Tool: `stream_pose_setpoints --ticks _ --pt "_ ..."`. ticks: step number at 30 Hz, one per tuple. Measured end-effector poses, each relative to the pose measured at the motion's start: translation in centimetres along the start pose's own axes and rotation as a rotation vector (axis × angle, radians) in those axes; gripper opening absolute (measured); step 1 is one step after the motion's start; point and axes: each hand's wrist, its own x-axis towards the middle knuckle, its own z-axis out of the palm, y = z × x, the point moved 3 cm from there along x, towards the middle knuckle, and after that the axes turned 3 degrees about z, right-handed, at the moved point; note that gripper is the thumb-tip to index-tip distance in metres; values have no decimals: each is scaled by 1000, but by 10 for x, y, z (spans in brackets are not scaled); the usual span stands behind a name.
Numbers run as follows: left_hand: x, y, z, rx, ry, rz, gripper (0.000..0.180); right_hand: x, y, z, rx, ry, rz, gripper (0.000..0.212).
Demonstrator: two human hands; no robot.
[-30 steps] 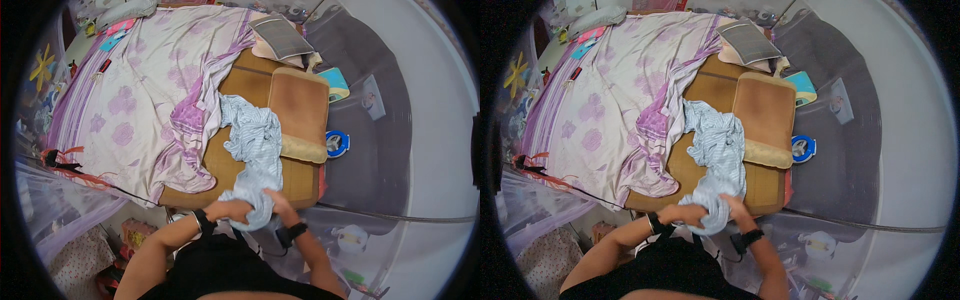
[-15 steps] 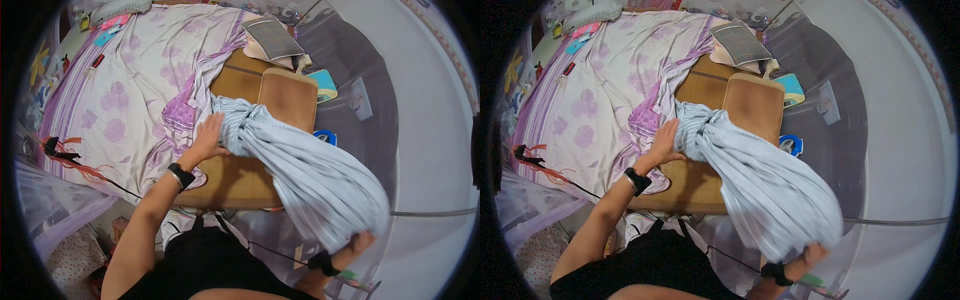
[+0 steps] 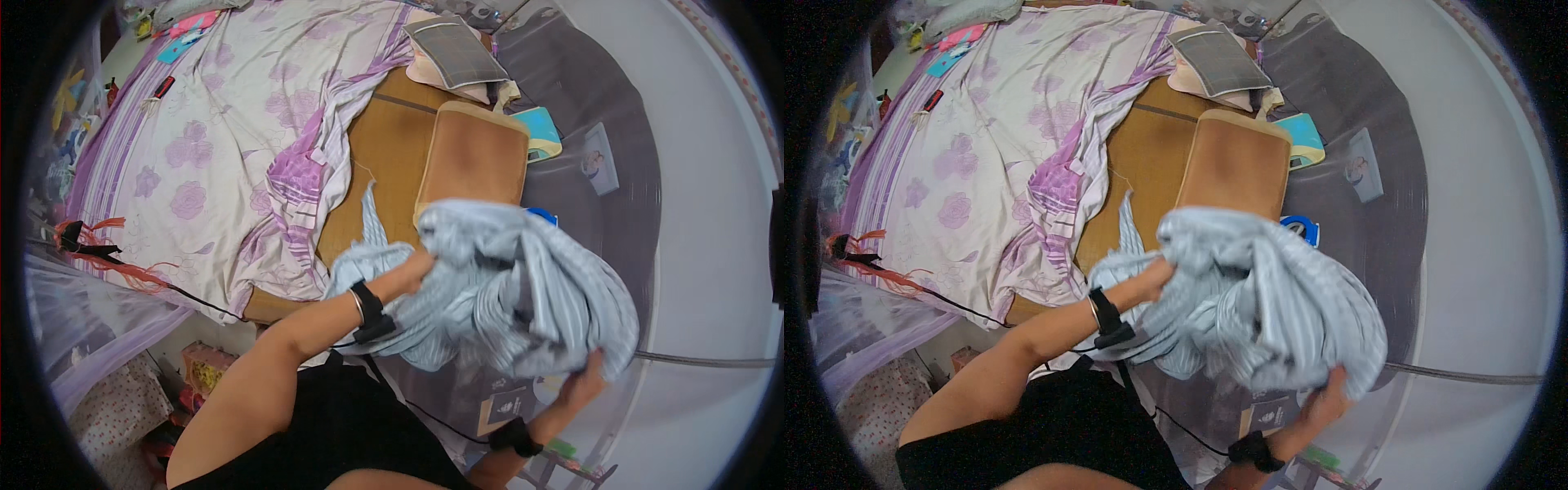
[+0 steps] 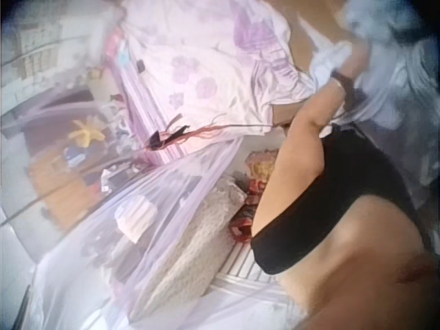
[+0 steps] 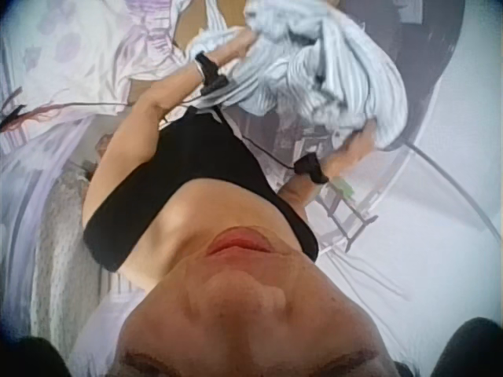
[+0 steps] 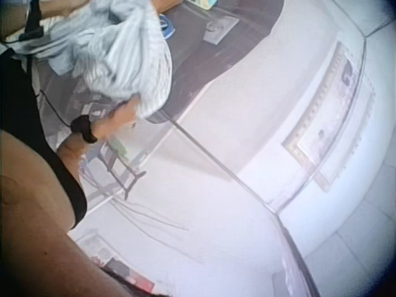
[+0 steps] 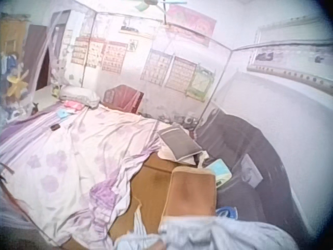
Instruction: The person spreads a purple floral-patterned sheet over a bed, smooths it out by hand, and then places a large brown pillow and a smaller checkered cushion on top of the sheet.
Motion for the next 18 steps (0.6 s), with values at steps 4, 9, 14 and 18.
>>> stream_pose_setpoints --ticks 4,9,14,18 --pt "-23 71 6 -261 -94 214 33 -10 99 79 159 -200 294 31" --pt "-84 20 40 1196 -76 521 67 -110 173 170 -186 -1099 533 36" --pt "-125 29 -3 1198 -288 221 84 -150 228 174 -15 -1186 543 35" --pt "-168 30 -57 1063 -434 71 53 -135 220 206 331 -926 956 32"
